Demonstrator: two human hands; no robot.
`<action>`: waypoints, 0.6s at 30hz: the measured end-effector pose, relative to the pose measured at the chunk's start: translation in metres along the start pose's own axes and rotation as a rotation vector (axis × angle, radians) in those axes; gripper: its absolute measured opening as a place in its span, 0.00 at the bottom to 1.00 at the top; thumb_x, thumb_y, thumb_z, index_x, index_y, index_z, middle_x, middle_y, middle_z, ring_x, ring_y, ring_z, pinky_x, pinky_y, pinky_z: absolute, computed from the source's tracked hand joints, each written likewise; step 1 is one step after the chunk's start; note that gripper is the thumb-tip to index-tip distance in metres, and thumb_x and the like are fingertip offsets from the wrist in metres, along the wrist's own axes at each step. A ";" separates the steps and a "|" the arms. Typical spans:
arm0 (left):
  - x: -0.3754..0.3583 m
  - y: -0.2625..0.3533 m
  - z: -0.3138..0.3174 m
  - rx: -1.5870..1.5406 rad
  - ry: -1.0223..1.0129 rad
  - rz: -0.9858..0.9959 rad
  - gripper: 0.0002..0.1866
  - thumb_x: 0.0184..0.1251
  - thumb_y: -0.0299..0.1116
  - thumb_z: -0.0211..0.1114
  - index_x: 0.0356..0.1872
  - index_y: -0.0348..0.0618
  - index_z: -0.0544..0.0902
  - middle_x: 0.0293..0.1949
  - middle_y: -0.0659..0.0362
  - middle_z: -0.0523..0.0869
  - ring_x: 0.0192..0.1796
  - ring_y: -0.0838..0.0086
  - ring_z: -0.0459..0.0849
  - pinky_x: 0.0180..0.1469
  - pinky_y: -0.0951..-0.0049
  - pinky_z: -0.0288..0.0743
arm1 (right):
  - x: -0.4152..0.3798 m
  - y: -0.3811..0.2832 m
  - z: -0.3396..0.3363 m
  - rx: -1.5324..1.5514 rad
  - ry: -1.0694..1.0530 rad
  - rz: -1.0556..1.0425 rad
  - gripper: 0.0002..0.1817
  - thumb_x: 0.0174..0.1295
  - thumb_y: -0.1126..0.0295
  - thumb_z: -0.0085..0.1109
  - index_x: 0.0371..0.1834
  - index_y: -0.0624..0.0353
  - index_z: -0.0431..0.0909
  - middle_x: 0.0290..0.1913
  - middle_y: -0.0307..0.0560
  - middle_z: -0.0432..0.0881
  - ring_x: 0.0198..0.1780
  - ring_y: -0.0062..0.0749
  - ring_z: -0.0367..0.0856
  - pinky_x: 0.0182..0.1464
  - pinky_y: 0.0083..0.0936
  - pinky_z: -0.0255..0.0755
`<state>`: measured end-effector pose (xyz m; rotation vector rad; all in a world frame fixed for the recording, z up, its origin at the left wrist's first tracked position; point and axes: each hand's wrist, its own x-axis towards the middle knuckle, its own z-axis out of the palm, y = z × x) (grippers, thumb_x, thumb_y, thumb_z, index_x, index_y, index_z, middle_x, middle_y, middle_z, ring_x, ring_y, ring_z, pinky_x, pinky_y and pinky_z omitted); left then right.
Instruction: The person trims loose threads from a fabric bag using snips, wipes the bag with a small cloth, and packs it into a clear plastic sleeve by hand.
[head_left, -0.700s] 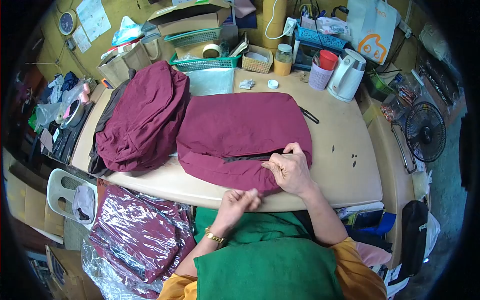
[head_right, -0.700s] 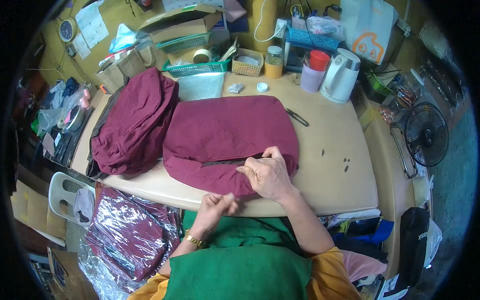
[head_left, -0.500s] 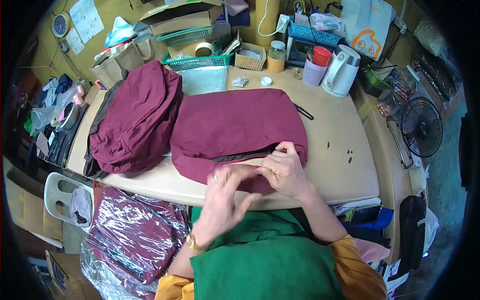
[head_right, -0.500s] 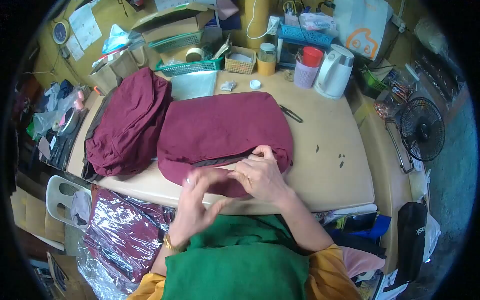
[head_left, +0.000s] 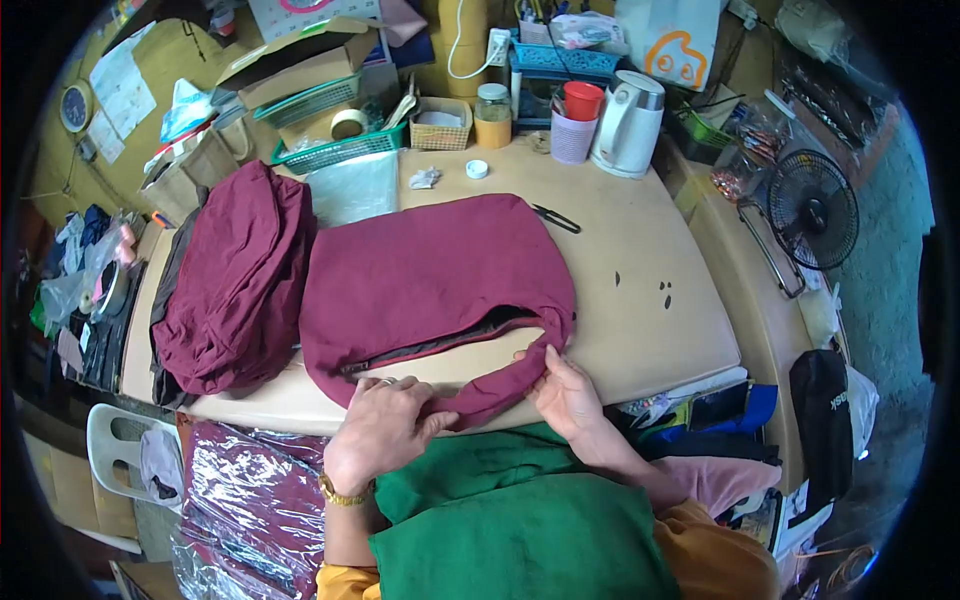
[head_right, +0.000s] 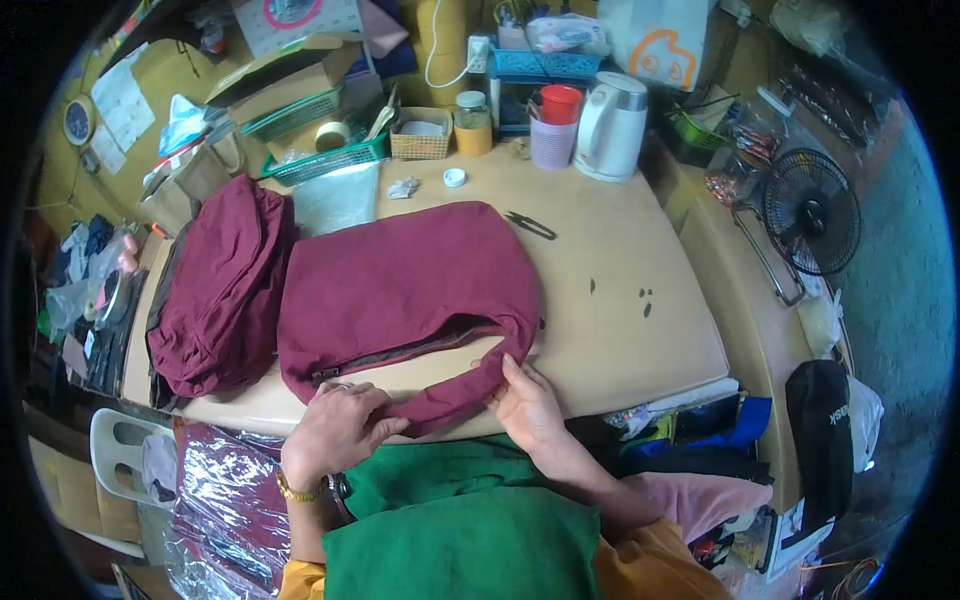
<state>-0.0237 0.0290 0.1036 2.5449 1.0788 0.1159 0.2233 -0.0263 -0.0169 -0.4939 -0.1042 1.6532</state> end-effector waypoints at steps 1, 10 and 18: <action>0.003 0.005 0.002 0.031 0.105 -0.001 0.25 0.66 0.53 0.66 0.52 0.41 0.83 0.41 0.49 0.86 0.47 0.52 0.86 0.52 0.56 0.75 | 0.005 0.005 0.001 -0.117 0.009 -0.088 0.17 0.75 0.65 0.56 0.63 0.58 0.73 0.58 0.46 0.82 0.61 0.31 0.78 0.64 0.37 0.72; 0.080 0.041 0.054 -0.180 0.496 0.001 0.17 0.66 0.40 0.70 0.40 0.34 0.80 0.31 0.44 0.83 0.33 0.45 0.83 0.35 0.55 0.78 | 0.020 0.044 0.002 -0.555 0.015 -0.277 0.17 0.70 0.78 0.59 0.62 0.63 0.77 0.58 0.41 0.82 0.58 0.26 0.80 0.63 0.29 0.73; 0.082 0.040 0.050 -0.351 0.679 -0.035 0.09 0.65 0.31 0.69 0.37 0.35 0.82 0.27 0.46 0.85 0.30 0.47 0.84 0.32 0.56 0.76 | 0.014 0.010 0.005 -0.068 0.000 -0.068 0.08 0.71 0.70 0.62 0.50 0.53 0.81 0.52 0.40 0.84 0.52 0.25 0.79 0.57 0.26 0.70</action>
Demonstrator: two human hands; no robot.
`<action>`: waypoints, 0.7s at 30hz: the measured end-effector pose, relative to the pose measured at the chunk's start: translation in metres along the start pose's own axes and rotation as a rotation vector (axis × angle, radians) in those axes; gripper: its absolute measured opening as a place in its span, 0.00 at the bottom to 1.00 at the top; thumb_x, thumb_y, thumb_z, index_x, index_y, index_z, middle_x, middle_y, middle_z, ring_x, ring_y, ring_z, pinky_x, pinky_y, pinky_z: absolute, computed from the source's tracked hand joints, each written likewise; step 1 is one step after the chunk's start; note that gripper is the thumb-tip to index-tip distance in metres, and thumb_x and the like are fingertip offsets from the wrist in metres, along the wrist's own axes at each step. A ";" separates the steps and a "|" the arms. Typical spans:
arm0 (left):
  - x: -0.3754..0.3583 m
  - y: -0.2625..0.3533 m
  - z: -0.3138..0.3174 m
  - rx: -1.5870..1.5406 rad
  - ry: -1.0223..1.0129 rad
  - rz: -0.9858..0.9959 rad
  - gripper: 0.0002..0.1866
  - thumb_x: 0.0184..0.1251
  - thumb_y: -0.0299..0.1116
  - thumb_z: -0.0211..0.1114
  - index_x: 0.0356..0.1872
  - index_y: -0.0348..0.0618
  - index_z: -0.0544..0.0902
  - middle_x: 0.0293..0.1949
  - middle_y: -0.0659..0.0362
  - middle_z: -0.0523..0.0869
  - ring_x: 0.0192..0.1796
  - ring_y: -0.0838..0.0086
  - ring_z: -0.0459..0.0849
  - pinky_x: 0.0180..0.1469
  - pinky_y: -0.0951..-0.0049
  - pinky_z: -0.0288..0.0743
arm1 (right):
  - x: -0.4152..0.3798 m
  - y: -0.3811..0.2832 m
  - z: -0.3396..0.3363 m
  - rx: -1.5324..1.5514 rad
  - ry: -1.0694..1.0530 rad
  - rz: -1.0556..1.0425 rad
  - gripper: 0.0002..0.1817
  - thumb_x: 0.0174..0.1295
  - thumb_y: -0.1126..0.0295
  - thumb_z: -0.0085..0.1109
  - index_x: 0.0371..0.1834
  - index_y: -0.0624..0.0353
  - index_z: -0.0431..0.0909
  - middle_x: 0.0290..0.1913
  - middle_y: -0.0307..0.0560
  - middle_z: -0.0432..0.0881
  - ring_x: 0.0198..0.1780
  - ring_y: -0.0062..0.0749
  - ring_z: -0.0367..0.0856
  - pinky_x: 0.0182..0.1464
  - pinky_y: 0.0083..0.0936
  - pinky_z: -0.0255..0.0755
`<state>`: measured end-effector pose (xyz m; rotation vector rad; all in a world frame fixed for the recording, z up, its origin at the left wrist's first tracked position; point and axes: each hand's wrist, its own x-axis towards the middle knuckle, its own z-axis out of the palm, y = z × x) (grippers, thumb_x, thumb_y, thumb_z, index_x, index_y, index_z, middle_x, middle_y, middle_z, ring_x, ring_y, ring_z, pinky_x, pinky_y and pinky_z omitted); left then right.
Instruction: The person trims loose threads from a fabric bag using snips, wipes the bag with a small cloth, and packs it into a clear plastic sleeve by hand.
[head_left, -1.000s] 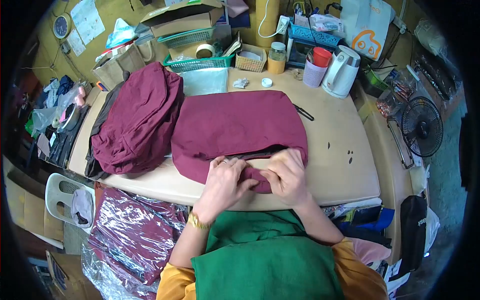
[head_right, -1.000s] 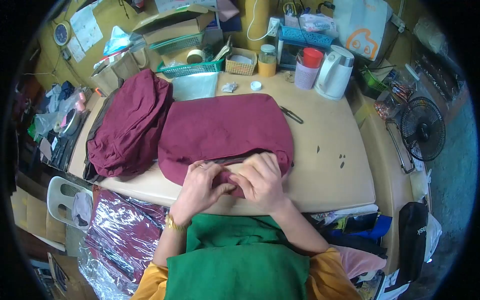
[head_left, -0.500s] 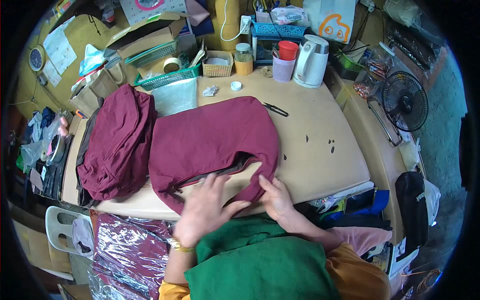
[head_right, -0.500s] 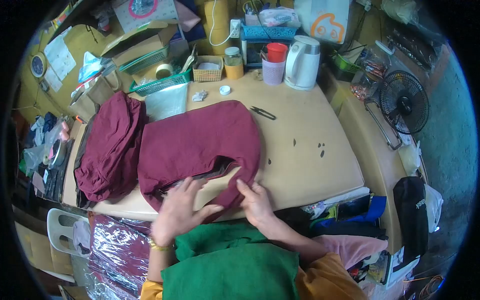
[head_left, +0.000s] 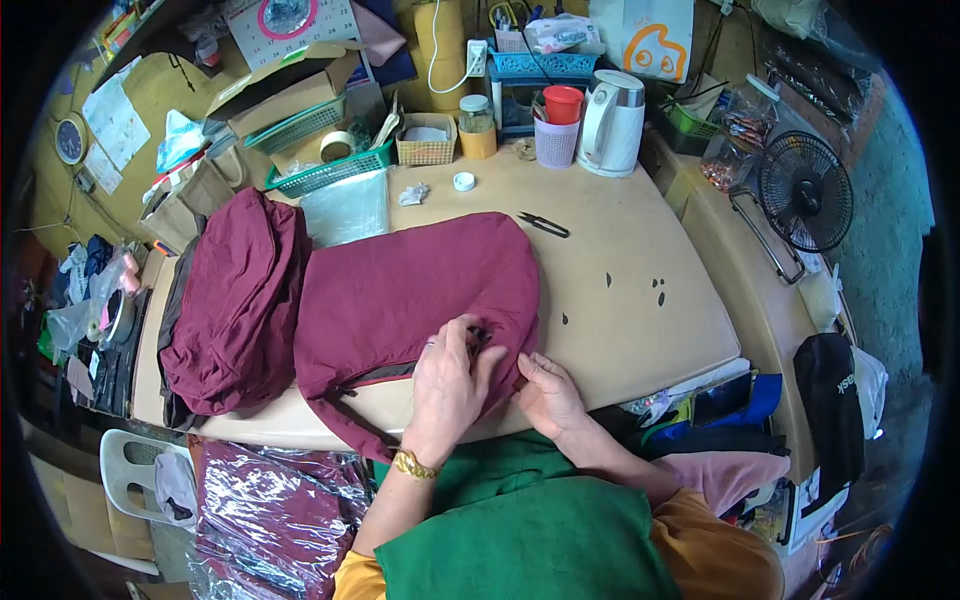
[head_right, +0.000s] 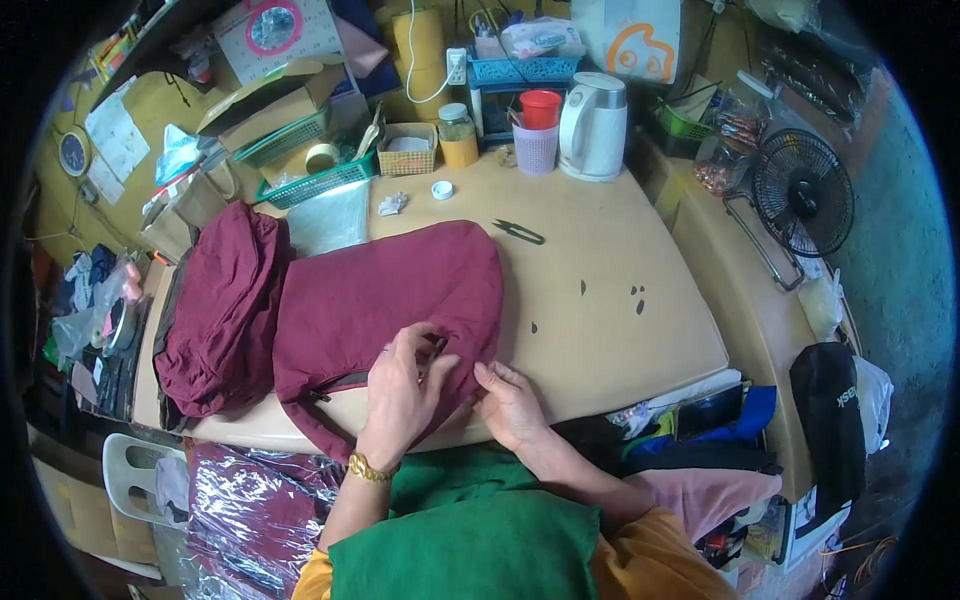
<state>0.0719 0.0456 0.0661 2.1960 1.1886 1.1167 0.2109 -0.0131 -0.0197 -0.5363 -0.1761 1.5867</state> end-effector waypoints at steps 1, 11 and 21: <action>0.001 0.006 -0.002 0.102 0.033 0.109 0.09 0.64 0.30 0.70 0.37 0.35 0.82 0.28 0.46 0.85 0.30 0.48 0.84 0.33 0.57 0.77 | 0.004 0.004 -0.008 -0.036 -0.022 -0.034 0.04 0.70 0.70 0.62 0.45 0.53 0.81 0.50 0.39 0.85 0.51 0.25 0.79 0.56 0.26 0.70; 0.002 0.005 -0.011 0.192 0.122 0.146 0.12 0.63 0.32 0.71 0.41 0.36 0.80 0.28 0.48 0.84 0.34 0.51 0.86 0.37 0.56 0.77 | 0.012 0.019 -0.024 -0.140 -0.082 -0.175 0.02 0.70 0.75 0.61 0.38 0.54 0.80 0.44 0.39 0.86 0.45 0.25 0.82 0.53 0.26 0.75; -0.002 -0.010 -0.013 0.129 -0.007 -0.080 0.11 0.68 0.36 0.68 0.38 0.36 0.81 0.28 0.47 0.84 0.31 0.48 0.85 0.34 0.57 0.80 | 0.007 0.016 -0.001 -0.114 -0.001 -0.145 0.10 0.65 0.80 0.64 0.30 0.53 0.76 0.41 0.41 0.85 0.44 0.25 0.82 0.50 0.26 0.76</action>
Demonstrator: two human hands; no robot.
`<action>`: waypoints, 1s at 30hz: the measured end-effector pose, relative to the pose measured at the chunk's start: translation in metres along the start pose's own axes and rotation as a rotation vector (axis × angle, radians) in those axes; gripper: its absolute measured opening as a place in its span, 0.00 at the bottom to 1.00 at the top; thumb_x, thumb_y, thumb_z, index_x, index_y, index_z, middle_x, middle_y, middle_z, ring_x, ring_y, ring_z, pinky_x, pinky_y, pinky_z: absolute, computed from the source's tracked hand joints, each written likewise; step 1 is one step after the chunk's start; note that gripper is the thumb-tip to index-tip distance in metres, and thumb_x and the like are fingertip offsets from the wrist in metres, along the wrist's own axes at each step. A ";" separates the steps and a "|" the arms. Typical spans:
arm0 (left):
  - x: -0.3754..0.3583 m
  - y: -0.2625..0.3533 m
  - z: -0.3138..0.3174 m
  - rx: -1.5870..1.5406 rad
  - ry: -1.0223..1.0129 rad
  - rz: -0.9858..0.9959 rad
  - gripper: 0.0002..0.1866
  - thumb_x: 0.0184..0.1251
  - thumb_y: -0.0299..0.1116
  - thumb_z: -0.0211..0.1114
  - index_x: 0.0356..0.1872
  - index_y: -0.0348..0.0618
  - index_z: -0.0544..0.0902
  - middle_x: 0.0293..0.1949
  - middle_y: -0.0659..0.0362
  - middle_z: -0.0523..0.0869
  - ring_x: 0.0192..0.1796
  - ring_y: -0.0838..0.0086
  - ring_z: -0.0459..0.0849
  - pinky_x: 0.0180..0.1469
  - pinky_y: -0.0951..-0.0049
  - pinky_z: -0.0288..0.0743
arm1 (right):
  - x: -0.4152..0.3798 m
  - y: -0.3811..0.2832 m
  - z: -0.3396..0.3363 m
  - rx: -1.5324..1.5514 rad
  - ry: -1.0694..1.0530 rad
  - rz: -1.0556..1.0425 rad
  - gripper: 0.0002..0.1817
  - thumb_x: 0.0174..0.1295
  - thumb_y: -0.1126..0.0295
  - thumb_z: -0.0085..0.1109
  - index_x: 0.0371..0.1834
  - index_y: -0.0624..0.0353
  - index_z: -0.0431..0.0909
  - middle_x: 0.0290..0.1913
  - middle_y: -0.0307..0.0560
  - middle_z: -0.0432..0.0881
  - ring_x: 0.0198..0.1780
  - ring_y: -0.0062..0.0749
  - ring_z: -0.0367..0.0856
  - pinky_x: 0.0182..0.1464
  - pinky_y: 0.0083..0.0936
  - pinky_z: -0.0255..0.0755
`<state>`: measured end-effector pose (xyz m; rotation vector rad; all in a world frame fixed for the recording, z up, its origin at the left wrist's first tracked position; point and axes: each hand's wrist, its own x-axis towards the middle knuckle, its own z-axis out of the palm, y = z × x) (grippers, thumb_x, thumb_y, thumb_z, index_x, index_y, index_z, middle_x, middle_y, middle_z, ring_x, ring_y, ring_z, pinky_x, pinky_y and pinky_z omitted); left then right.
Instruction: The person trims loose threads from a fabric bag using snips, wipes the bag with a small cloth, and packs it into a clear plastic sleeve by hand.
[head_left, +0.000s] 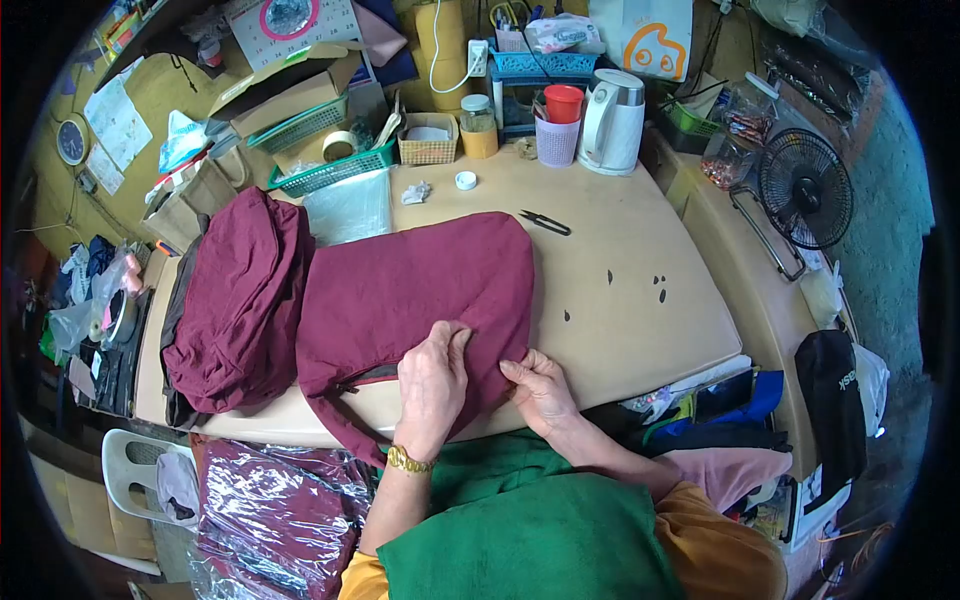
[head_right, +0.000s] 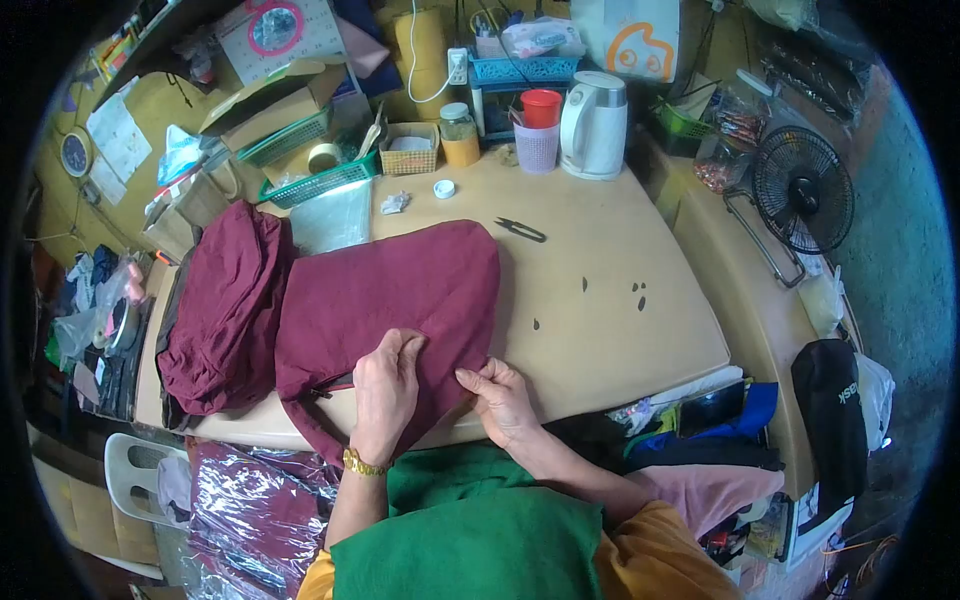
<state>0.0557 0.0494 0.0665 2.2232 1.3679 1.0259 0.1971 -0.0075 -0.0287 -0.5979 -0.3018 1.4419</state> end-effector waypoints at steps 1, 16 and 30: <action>0.000 0.005 0.000 0.000 0.001 0.001 0.11 0.68 0.36 0.68 0.38 0.36 0.81 0.28 0.47 0.84 0.31 0.48 0.85 0.34 0.57 0.80 | 0.001 0.001 0.000 0.004 -0.002 -0.009 0.09 0.64 0.80 0.64 0.32 0.53 0.76 0.42 0.41 0.85 0.44 0.25 0.81 0.51 0.27 0.75; -0.004 0.018 -0.009 0.025 -0.147 0.077 0.16 0.66 0.40 0.71 0.35 0.37 0.78 0.25 0.43 0.83 0.32 0.46 0.85 0.33 0.53 0.76 | 0.038 -0.018 -0.009 0.013 0.090 0.217 0.29 0.70 0.60 0.64 0.69 0.59 0.66 0.66 0.46 0.75 0.65 0.40 0.75 0.69 0.47 0.68; -0.039 -0.014 -0.045 -0.020 -0.180 -0.067 0.03 0.70 0.26 0.62 0.38 0.37 0.78 0.27 0.38 0.81 0.34 0.41 0.83 0.34 0.49 0.73 | 0.041 -0.020 0.010 0.180 -0.135 0.237 0.22 0.71 0.64 0.62 0.65 0.58 0.73 0.59 0.43 0.83 0.59 0.30 0.81 0.62 0.34 0.75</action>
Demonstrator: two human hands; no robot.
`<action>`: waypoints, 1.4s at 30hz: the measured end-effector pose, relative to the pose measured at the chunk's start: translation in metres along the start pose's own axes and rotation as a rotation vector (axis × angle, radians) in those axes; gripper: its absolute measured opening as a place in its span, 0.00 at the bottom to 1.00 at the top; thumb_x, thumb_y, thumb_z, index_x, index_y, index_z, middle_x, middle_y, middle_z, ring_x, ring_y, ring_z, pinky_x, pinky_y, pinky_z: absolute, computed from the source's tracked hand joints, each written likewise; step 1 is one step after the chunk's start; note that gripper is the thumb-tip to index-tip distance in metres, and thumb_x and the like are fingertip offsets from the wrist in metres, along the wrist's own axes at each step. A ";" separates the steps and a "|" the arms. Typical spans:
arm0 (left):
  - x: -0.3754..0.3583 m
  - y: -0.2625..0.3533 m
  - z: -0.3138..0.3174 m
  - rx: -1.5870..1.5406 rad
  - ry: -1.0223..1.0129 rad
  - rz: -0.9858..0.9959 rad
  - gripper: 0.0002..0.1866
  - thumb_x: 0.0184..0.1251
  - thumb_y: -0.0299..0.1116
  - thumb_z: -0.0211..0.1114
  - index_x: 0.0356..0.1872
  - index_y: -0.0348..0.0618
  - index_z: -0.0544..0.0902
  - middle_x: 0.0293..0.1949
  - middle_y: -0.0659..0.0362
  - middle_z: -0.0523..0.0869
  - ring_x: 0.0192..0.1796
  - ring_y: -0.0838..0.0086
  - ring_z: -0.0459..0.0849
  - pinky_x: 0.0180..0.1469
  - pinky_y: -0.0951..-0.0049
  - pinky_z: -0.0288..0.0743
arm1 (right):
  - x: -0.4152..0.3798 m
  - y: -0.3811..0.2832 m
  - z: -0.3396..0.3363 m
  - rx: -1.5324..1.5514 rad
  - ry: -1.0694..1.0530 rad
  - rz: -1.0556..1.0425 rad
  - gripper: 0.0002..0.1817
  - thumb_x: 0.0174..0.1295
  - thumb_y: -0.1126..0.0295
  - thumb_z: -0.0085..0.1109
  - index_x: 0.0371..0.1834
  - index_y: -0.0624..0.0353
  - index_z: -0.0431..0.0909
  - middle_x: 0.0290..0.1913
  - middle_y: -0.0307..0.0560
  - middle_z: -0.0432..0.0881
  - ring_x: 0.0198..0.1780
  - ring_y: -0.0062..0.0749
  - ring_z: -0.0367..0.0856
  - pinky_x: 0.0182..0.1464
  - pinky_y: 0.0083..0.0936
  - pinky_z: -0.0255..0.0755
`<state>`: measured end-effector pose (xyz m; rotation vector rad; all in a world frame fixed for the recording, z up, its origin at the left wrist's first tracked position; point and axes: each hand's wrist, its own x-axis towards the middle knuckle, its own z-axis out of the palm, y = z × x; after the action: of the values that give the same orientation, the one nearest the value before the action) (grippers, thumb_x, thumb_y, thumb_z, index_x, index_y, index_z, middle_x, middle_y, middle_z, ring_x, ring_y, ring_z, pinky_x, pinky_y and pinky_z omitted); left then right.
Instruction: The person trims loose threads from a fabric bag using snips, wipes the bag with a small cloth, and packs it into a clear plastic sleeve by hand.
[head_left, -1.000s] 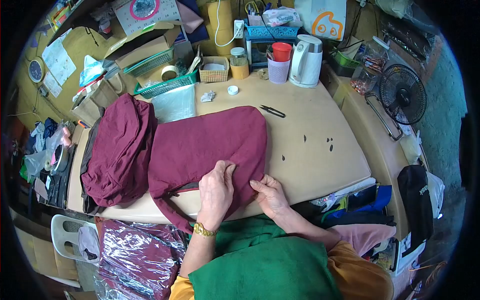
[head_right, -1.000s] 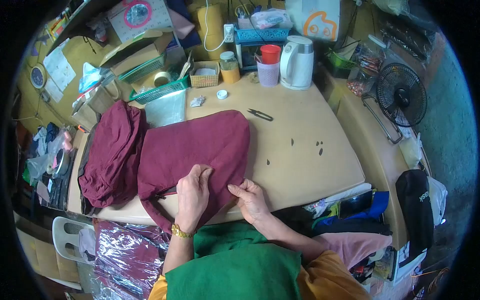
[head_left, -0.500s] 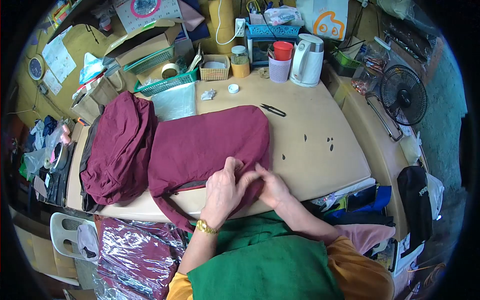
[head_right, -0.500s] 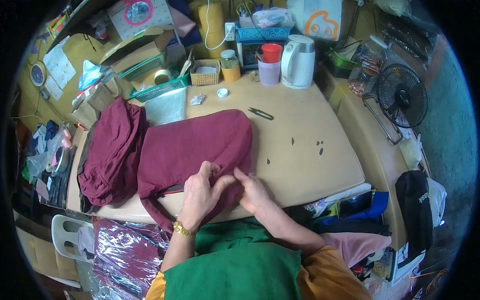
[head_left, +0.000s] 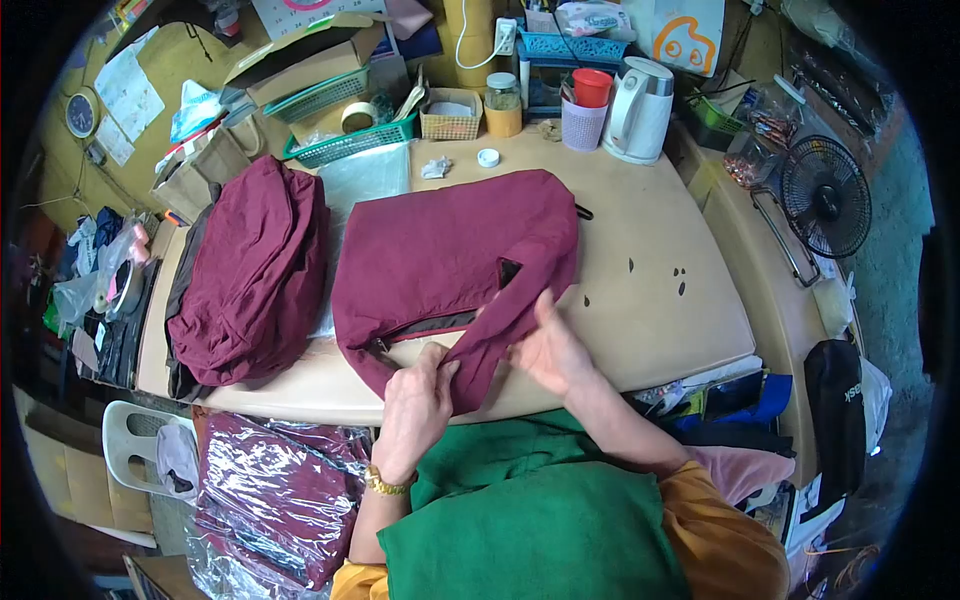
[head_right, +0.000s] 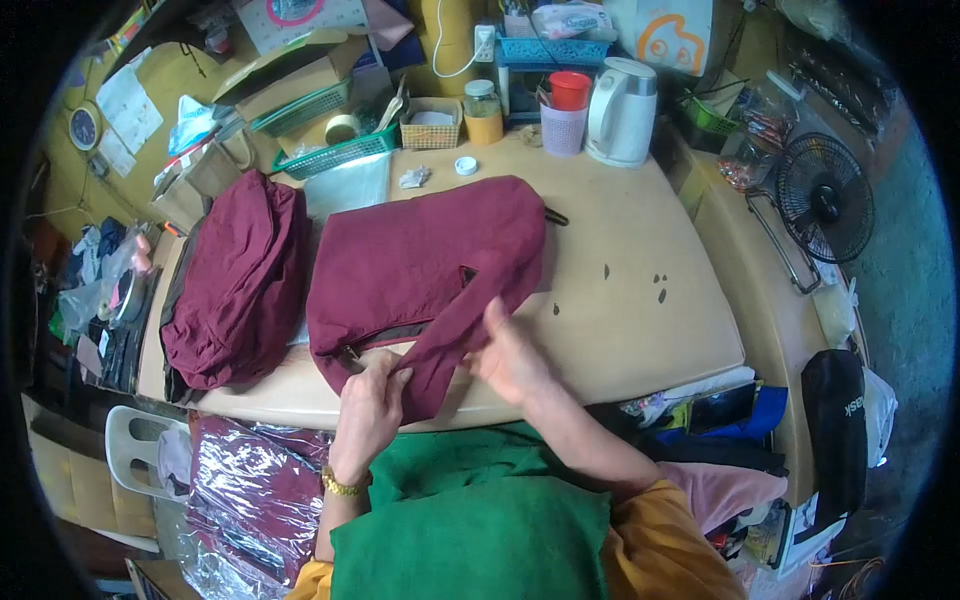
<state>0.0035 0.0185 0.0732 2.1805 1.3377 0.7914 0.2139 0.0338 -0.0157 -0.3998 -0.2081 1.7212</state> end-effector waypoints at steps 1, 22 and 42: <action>0.001 -0.001 0.003 -0.002 0.012 0.024 0.03 0.71 0.27 0.61 0.39 0.38 0.78 0.27 0.39 0.81 0.33 0.41 0.83 0.34 0.47 0.73 | -0.009 0.009 -0.002 -0.040 -0.166 0.151 0.20 0.71 0.66 0.62 0.63 0.60 0.75 0.61 0.43 0.81 0.59 0.28 0.80 0.60 0.35 0.76; 0.014 -0.030 -0.034 0.361 0.095 0.129 0.22 0.48 0.39 0.80 0.44 0.45 0.84 0.55 0.51 0.78 0.59 0.51 0.76 0.59 0.52 0.70 | -0.088 -0.074 0.068 -1.527 -0.323 0.233 0.09 0.67 0.67 0.65 0.39 0.62 0.83 0.32 0.44 0.88 0.33 0.27 0.86 0.36 0.27 0.77; -0.020 -0.020 -0.009 0.026 0.095 0.000 0.08 0.56 0.23 0.72 0.28 0.36 0.79 0.27 0.50 0.81 0.31 0.55 0.83 0.35 0.60 0.76 | -0.004 -0.026 0.039 -2.517 -0.085 -0.539 0.11 0.61 0.60 0.63 0.34 0.57 0.83 0.41 0.53 0.83 0.46 0.51 0.82 0.51 0.49 0.67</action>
<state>-0.0224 0.0096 0.0624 2.1878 1.4013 0.8919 0.2240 0.0382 0.0299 -1.7068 -2.2444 0.0106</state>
